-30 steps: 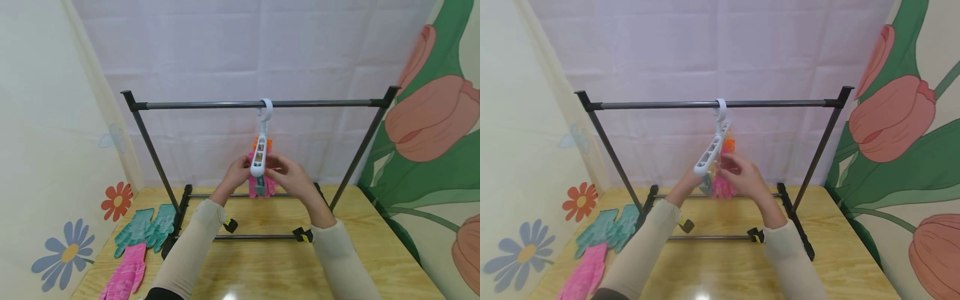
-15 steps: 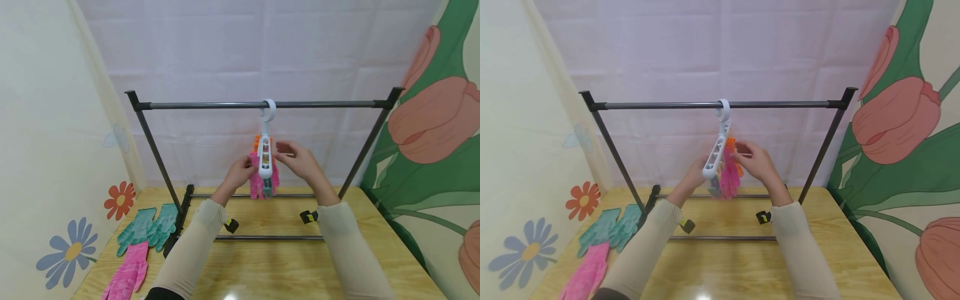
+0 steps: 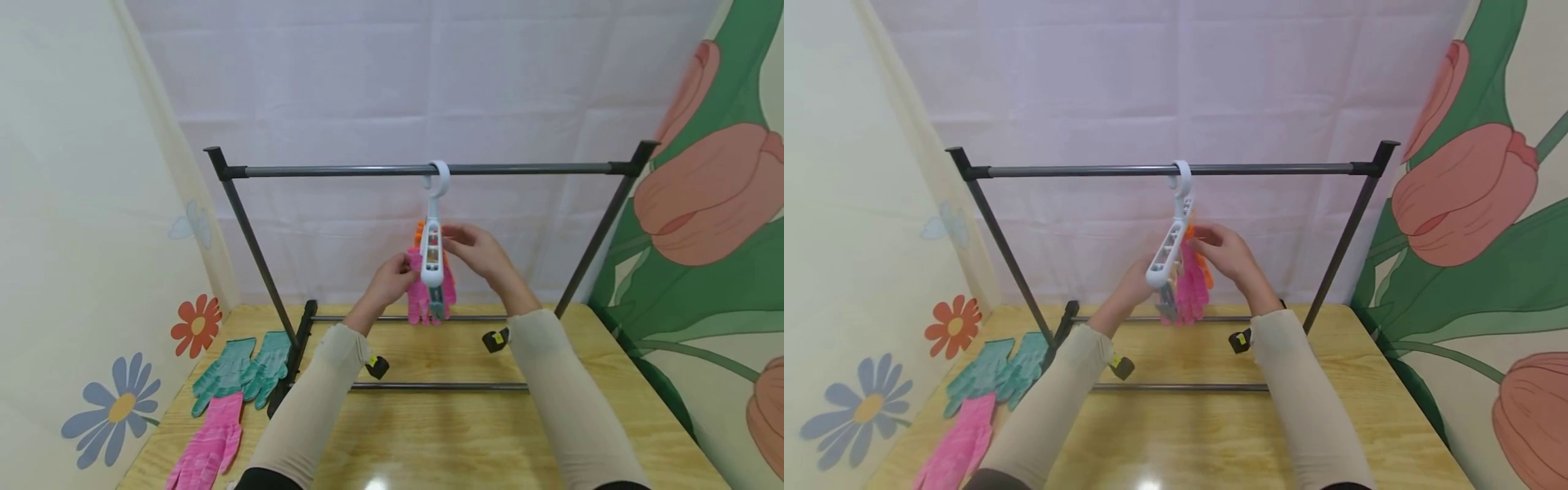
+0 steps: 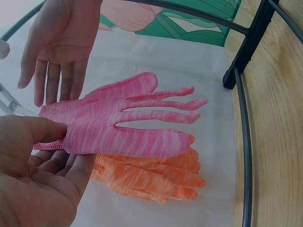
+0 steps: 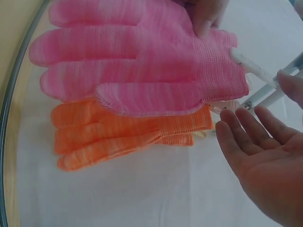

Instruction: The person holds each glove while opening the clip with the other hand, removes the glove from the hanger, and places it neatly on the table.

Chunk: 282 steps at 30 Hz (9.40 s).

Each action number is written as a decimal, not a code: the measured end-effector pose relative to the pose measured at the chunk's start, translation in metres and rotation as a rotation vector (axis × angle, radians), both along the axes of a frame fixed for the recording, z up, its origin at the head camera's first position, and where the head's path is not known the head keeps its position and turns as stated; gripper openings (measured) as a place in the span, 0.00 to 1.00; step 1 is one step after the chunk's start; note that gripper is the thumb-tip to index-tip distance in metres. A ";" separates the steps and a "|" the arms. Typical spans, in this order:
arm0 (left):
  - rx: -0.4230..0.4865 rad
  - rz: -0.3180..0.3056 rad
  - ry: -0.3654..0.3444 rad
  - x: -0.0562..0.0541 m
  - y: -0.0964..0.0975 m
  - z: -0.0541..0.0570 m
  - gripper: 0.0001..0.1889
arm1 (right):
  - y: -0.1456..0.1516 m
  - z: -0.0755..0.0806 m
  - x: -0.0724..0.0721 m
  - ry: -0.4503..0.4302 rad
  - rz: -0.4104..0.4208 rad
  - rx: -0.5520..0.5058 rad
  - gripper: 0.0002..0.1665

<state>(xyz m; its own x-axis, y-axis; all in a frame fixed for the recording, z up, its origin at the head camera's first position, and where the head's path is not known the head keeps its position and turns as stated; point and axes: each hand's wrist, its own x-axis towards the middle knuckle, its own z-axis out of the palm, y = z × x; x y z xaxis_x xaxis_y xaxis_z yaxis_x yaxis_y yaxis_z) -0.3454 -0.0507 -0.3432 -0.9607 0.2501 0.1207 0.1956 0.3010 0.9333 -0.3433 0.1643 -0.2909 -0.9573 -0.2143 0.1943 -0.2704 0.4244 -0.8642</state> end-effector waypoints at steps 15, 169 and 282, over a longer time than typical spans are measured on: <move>-0.008 -0.020 0.013 0.001 0.002 0.003 0.18 | -0.011 0.004 -0.009 0.004 0.039 -0.078 0.32; -0.232 -0.019 0.030 0.060 -0.111 -0.041 0.07 | -0.033 -0.010 -0.014 -0.084 -0.060 -0.426 0.21; -0.039 -0.059 -0.368 0.166 -0.201 -0.109 0.12 | -0.033 -0.013 -0.001 -0.084 -0.100 -0.492 0.26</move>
